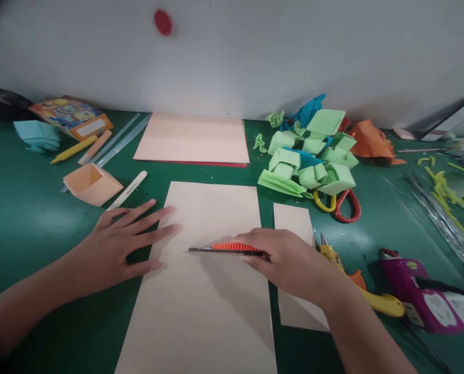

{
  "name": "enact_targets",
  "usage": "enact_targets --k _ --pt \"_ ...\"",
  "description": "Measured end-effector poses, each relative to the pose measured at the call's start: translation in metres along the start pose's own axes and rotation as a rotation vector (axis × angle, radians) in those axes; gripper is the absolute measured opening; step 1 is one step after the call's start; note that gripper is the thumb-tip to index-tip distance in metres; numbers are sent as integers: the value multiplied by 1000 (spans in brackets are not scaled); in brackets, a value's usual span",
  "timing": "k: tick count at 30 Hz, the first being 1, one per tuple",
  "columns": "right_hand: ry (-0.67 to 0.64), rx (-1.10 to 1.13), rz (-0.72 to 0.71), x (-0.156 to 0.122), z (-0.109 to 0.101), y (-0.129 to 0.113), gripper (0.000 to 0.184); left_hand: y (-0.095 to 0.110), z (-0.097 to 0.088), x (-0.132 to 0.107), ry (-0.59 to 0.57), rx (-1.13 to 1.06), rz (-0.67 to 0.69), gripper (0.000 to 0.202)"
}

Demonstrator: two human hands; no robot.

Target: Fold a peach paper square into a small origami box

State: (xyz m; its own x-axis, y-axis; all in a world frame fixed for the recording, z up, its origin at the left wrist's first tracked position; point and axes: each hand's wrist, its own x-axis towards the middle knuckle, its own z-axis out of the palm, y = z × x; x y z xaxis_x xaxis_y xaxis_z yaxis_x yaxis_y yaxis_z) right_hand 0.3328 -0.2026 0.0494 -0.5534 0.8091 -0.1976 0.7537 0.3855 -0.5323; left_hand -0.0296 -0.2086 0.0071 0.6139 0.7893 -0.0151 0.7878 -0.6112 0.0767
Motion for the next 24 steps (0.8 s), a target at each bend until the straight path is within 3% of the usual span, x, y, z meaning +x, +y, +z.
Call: enact_targets --k 24 --pt "-24 9 40 -3 -2 4 36 -2 2 -1 -9 28 4 64"
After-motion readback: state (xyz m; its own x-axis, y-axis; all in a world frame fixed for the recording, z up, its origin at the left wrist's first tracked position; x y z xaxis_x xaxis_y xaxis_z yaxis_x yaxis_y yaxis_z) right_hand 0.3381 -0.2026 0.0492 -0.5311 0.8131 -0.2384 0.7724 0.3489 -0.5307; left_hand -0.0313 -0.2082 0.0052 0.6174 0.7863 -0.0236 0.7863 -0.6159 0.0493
